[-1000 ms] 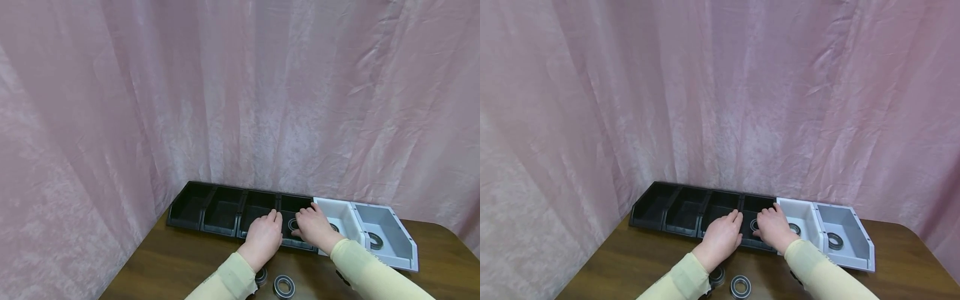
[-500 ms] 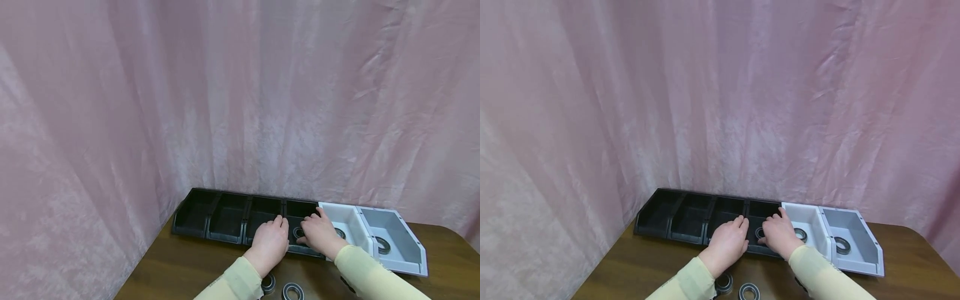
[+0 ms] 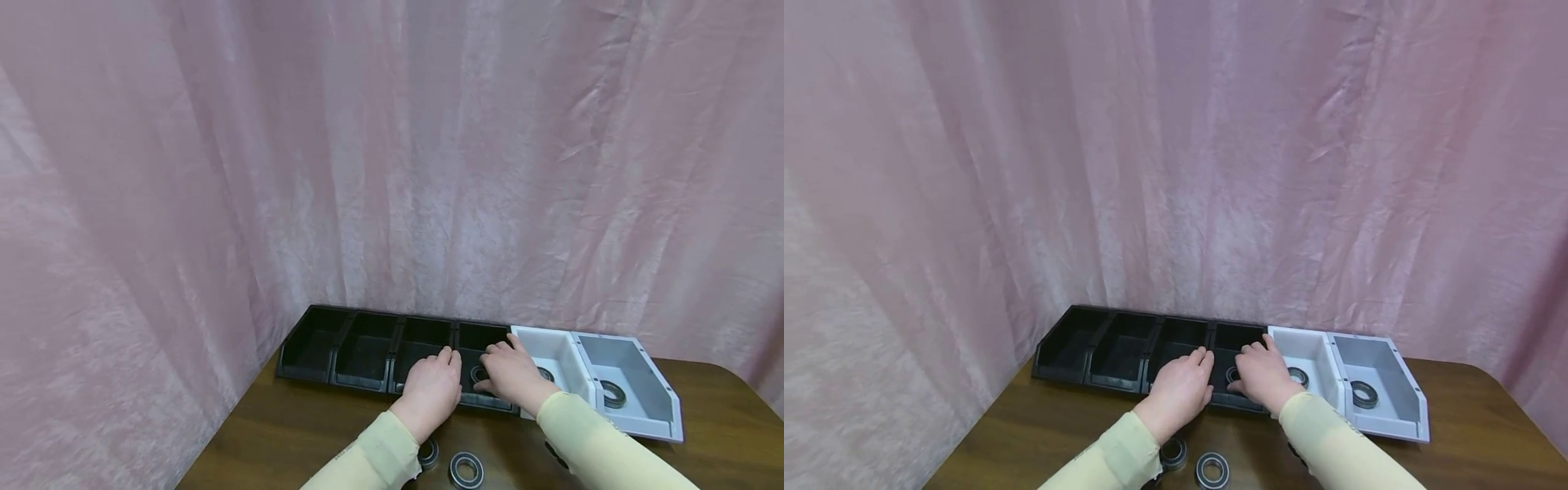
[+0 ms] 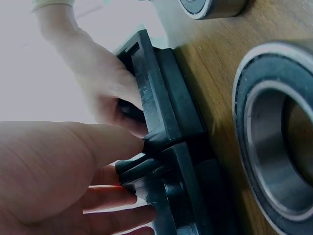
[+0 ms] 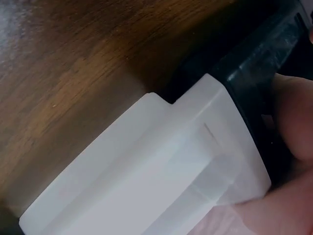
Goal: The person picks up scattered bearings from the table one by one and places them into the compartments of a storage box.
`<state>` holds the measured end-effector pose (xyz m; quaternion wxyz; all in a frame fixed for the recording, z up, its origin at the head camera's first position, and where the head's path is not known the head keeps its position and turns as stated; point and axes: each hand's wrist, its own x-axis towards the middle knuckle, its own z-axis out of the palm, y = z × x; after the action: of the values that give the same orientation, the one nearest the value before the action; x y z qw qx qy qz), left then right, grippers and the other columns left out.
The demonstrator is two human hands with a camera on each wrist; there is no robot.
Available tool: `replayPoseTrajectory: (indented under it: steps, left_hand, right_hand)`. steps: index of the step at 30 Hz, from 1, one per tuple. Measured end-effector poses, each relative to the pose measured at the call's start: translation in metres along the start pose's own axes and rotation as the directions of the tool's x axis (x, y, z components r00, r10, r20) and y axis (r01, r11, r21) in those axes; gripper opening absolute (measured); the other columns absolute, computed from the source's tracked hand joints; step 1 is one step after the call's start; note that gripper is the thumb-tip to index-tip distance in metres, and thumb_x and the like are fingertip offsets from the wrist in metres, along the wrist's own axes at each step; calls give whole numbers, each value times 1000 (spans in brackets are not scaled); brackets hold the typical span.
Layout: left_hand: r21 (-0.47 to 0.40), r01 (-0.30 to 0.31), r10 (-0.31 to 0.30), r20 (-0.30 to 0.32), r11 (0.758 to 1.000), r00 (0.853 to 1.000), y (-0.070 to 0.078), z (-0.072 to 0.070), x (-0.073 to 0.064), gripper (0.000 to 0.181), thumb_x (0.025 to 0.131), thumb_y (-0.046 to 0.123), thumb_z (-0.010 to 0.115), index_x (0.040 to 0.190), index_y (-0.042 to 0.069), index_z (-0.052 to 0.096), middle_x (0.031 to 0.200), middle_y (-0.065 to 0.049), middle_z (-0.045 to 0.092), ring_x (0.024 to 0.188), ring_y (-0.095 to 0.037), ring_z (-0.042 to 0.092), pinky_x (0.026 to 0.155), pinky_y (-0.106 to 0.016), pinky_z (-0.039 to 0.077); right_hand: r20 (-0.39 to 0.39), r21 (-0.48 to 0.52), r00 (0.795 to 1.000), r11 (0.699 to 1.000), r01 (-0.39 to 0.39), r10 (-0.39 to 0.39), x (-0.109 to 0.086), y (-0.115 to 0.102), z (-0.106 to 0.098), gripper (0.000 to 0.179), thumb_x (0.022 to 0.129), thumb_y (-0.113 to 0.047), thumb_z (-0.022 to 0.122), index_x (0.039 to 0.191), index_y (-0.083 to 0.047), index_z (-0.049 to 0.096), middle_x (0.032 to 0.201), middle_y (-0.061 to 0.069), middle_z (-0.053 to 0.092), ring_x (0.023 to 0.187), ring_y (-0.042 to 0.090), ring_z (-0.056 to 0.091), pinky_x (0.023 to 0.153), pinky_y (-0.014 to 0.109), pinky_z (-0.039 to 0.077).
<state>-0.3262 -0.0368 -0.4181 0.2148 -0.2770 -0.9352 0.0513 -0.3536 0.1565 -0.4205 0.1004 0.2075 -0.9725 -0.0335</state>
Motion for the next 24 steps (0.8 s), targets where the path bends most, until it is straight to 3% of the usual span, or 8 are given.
replayPoseTrajectory:
  steps: [5,11,17,24]
  left_hand:
    - [14,6,-6,23,1000,1000,1,0,2,55,99,40,84,141,7,73,139,-10,73,101,-20,78,86,-31,65]
    - [14,4,-5,32,1000,999,2,-2,2,54,99,38,83,142,6,73,140,-10,73,101,-21,78,87,-32,65]
    - [19,17,-18,39,1000,999,3,-3,3,55,99,38,84,143,7,72,142,-10,72,101,-20,78,87,-32,65]
    - [1,24,-24,53,1000,998,5,-1,1,55,99,38,84,143,7,72,143,-11,72,103,-21,78,88,-32,65]
  right_hand:
    - [-36,91,999,996,4,-1,-12,2,-8,56,94,-37,89,127,6,75,133,23,71,134,45,61,122,64,39]
    - [-89,100,996,995,20,-11,-29,4,-14,61,98,-36,85,137,10,70,144,27,66,140,47,59,122,60,42]
    - [-178,99,984,995,6,11,-44,6,-20,60,96,-34,87,134,10,70,139,27,68,134,45,63,117,58,48]
    - [-315,92,949,996,9,20,-64,9,-20,56,89,-29,94,123,10,73,124,24,73,118,44,70,105,58,55]
